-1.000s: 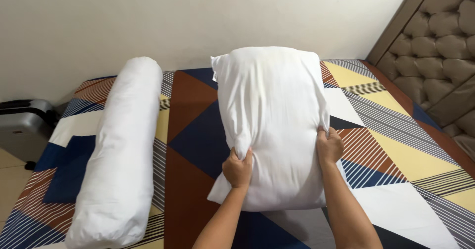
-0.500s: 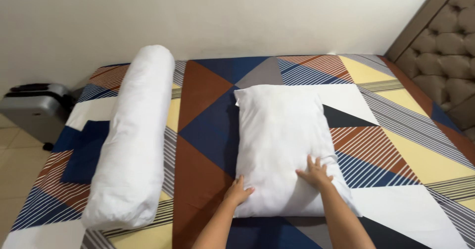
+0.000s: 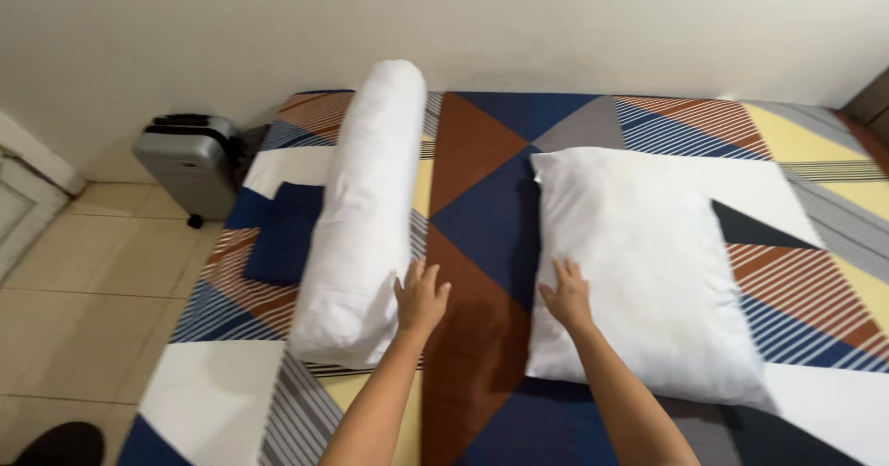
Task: The person spreads a patterned sheet over a mattress and tucks the edges in before placing a bolster and a pillow on the bed.
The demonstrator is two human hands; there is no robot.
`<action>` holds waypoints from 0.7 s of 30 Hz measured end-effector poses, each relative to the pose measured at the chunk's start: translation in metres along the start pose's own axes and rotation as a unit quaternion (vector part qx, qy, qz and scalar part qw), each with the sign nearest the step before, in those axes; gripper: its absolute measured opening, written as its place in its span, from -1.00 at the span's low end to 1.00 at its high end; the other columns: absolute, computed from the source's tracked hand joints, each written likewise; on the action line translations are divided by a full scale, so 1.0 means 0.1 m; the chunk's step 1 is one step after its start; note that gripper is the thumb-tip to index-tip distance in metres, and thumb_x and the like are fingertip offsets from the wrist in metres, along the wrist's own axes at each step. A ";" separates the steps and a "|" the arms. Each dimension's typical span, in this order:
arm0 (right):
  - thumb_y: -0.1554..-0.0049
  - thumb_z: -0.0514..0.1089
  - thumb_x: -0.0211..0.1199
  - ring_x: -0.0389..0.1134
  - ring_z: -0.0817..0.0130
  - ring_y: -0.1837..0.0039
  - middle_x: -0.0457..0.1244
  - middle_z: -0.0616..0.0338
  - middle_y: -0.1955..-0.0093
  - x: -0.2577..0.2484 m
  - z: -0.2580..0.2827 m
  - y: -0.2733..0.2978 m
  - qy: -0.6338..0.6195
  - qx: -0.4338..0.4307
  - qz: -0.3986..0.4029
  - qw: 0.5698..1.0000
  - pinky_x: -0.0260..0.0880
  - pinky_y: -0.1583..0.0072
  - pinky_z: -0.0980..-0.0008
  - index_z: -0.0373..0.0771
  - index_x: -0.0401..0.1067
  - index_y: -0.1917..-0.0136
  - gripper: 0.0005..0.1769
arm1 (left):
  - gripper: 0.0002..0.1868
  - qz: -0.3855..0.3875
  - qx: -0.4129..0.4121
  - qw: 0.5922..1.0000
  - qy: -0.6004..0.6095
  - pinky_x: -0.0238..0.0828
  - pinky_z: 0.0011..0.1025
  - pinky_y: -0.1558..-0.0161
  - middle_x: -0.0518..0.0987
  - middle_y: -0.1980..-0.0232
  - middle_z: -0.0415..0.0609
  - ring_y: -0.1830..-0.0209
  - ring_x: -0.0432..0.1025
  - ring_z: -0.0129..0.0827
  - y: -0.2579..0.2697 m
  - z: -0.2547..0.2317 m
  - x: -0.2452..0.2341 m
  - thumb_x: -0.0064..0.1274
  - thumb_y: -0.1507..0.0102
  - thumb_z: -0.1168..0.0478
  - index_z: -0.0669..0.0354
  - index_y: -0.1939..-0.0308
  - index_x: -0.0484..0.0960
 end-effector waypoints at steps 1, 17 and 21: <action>-0.02 0.06 0.39 0.01 -0.17 -0.61 0.03 -0.19 -0.59 0.18 0.24 0.04 -0.004 0.001 0.000 1.000 0.08 -0.46 -0.26 -0.13 0.22 -0.51 -0.16 | -0.45 -0.029 -0.013 0.999 -0.018 -0.08 0.26 -0.44 0.25 -0.53 0.08 -0.57 0.05 -0.03 -0.02 0.21 -0.17 0.12 -0.25 -0.04 0.06 -0.28 0.51; -0.20 0.14 0.19 0.37 0.05 -0.36 0.25 -0.19 -0.42 0.78 2.83 0.42 -0.278 0.058 0.222 0.933 0.42 -0.29 0.25 -0.09 0.15 -0.59 -0.24 | -0.16 0.096 -0.229 0.966 0.070 0.04 0.26 -0.44 0.36 -0.47 0.00 -0.48 0.26 -0.08 -0.08 1.63 -0.77 0.02 -0.18 -0.40 0.01 -0.37 0.40; -0.23 0.24 0.07 0.42 0.04 -0.30 0.30 -0.23 -0.34 0.71 2.31 0.46 -0.264 0.160 0.217 0.926 0.46 -0.25 0.23 -0.08 0.10 -0.59 -0.24 | -0.23 0.119 -0.110 0.987 0.011 -0.21 0.47 -0.41 0.30 -0.47 -0.07 -0.53 0.14 -0.17 0.15 0.85 -0.80 0.10 -0.17 -0.32 -0.08 -0.35 0.37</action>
Point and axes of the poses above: each hand's wrist, its own y-axis away from the middle knuckle, its own x-axis out of the palm, z = x × y, the point moved 1 cm from there along -y, towards the middle knuckle
